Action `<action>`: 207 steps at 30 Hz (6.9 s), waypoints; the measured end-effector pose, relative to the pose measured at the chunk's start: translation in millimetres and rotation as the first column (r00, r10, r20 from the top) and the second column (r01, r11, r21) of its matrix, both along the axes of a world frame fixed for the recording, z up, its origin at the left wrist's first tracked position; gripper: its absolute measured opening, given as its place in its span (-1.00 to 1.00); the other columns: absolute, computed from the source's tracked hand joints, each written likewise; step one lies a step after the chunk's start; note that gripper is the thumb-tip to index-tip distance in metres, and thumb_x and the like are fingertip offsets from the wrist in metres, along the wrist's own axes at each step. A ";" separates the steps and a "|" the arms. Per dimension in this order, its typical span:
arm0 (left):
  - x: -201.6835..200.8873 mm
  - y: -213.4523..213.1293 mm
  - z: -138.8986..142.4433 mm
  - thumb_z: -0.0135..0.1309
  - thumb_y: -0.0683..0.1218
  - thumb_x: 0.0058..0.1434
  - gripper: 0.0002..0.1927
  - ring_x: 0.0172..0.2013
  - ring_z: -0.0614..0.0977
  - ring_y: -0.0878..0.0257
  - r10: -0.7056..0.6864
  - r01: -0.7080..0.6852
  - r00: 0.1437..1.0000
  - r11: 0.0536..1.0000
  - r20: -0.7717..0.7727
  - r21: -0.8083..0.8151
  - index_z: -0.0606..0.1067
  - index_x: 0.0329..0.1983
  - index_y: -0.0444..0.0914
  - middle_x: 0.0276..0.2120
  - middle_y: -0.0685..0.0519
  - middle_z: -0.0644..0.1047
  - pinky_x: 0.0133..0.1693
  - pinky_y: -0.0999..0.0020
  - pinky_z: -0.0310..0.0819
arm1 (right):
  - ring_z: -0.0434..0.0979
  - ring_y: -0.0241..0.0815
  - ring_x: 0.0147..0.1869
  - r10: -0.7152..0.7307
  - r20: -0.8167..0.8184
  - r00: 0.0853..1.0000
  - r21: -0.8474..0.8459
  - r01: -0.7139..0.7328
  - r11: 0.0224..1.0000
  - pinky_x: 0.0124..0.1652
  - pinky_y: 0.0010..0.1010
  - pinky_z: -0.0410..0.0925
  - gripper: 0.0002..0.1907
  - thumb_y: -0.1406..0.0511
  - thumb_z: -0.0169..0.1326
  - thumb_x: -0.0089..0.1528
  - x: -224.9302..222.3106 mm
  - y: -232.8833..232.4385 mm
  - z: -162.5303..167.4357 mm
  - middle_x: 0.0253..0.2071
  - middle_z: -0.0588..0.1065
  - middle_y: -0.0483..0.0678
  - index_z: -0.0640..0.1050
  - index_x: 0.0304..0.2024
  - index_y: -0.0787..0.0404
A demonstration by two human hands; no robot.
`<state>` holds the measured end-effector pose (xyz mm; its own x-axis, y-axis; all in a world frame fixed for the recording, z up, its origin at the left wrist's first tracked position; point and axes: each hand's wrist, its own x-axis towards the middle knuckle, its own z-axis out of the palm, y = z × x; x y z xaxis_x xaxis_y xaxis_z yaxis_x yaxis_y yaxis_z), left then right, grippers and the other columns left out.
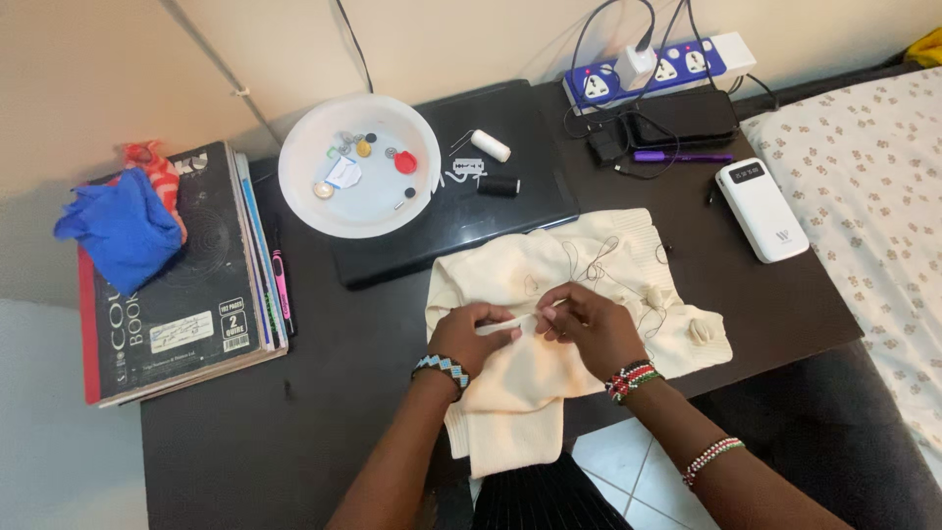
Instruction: The person sews a button onto a cream sweater laid on a desk, using a needle and thread. They thread the needle, position a button on the fabric, stitch through the button and sweater repeatedly, and pull the thread tight while working across the garment.
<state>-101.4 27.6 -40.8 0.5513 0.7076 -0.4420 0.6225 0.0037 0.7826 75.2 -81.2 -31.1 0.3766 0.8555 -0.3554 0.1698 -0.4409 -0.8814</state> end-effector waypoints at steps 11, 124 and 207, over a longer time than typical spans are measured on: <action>1.1 -11.0 12.6 0.31 -0.01 0.10 -0.75 -0.08 0.71 0.26 0.069 -0.069 0.998 0.998 0.014 -0.013 0.62 -0.18 -0.16 -0.16 0.09 0.70 0.01 0.28 0.54 | 0.66 -0.25 -0.14 0.086 0.269 0.959 0.043 -0.101 0.994 -0.10 -0.39 0.47 -0.86 0.34 0.09 0.26 12.2 11.1 9.7 -0.25 0.66 -0.14 0.67 -0.22 0.12; 11.9 45.3 -86.9 0.33 0.09 0.08 -0.52 0.02 0.75 0.23 0.036 -0.048 0.974 0.998 -0.222 -0.047 0.68 0.04 -0.20 -0.10 -0.05 0.70 0.19 0.34 0.44 | 0.58 -0.32 -0.09 -0.336 -0.596 0.729 0.248 0.566 0.787 0.00 -0.51 0.38 -0.93 0.49 0.00 0.35 -52.0 30.7 -26.0 -0.24 0.57 -0.06 0.45 -0.11 0.32; 297.0 -49.2 172.9 -0.32 0.49 0.29 -0.02 0.47 0.22 0.20 0.642 0.745 -0.008 0.515 0.766 -0.424 0.12 0.55 -0.25 0.53 -0.03 0.16 0.41 0.22 0.06 | 0.30 -0.07 0.50 0.000 -0.907 0.421 0.420 0.905 -0.073 0.42 -0.16 0.19 -0.32 -0.04 -0.34 0.39 154.3 -19.2 181.9 0.40 0.36 0.06 0.35 0.32 0.29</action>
<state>195.5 -21.6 132.2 0.8175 0.4680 0.3357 -0.5244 0.8459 0.0978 229.5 -100.3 150.9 0.9559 0.2924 0.0286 -0.2694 0.9111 -0.3119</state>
